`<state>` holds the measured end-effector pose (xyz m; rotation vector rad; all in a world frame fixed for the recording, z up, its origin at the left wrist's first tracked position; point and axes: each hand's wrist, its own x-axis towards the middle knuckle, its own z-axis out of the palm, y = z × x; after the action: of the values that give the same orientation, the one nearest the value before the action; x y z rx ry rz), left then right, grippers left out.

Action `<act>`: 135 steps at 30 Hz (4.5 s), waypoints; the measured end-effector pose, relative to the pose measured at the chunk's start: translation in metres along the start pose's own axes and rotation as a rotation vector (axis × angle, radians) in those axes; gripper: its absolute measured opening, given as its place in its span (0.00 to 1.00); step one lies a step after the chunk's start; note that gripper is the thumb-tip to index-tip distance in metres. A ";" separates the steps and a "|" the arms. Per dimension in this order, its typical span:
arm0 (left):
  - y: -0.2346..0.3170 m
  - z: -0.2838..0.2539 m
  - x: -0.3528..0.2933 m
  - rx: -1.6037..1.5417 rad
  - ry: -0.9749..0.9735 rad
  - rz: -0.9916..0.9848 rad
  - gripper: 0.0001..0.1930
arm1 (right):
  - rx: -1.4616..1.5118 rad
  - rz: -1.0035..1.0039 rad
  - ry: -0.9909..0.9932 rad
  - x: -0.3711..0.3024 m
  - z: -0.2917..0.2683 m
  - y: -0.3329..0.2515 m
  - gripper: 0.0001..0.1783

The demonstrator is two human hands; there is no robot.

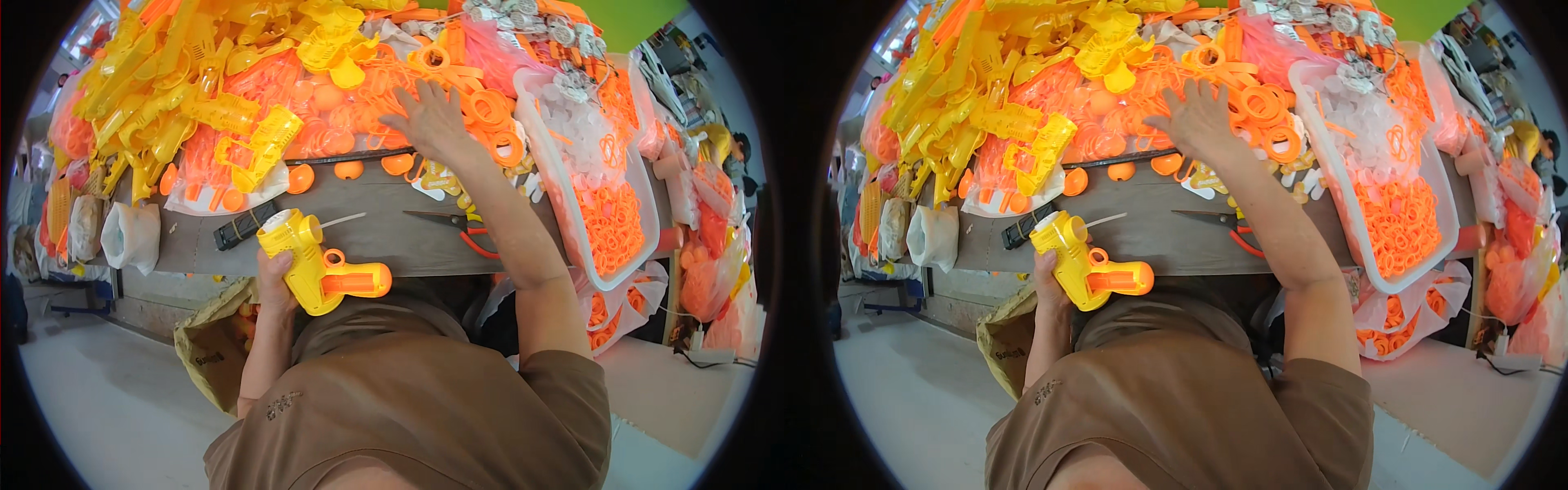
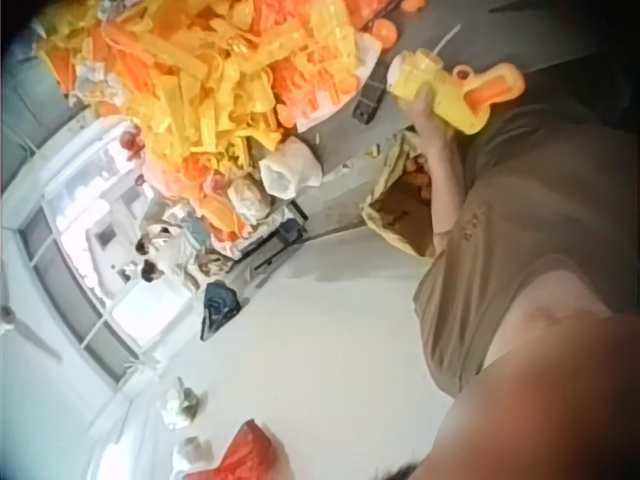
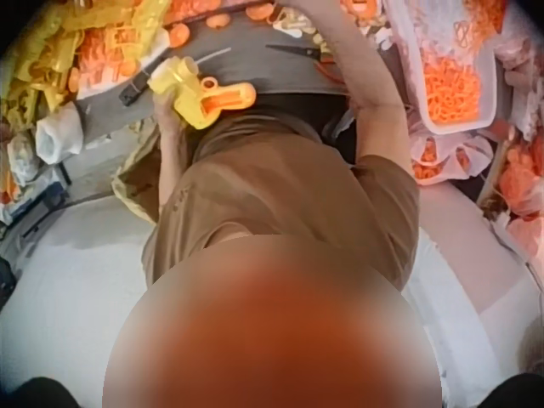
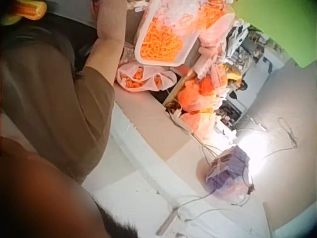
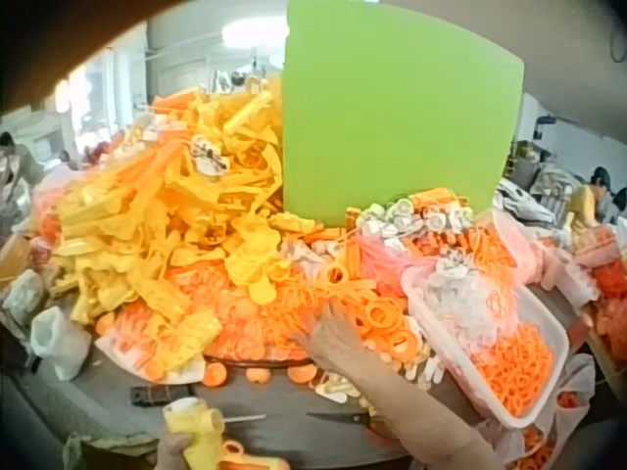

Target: Assembling plastic toy guns from individual components at a factory workbench.

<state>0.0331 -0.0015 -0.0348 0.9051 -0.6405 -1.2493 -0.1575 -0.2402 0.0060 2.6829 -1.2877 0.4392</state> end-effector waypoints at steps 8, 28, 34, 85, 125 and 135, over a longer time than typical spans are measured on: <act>0.000 -0.002 0.001 0.009 0.018 -0.035 0.35 | 0.188 -0.134 0.039 -0.005 0.017 -0.034 0.27; -0.004 -0.004 -0.004 -0.066 0.011 -0.024 0.35 | 0.212 -0.502 0.114 0.044 0.028 -0.119 0.12; -0.001 -0.002 -0.007 -0.114 0.006 -0.027 0.34 | 0.358 -0.660 0.269 0.032 0.030 -0.159 0.08; 0.002 -0.007 0.009 -0.149 0.000 -0.077 0.39 | 0.043 0.363 -0.114 0.072 -0.036 0.234 0.22; -0.011 -0.016 0.004 -0.205 -0.010 -0.045 0.38 | -0.081 0.115 -0.021 0.091 0.000 0.252 0.11; -0.007 -0.020 -0.001 -0.220 0.013 -0.073 0.40 | 0.072 0.137 -0.562 0.113 -0.023 0.236 0.23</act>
<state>0.0456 0.0032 -0.0506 0.7580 -0.4527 -1.3488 -0.2787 -0.4663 0.0624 2.9012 -1.6157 -0.2918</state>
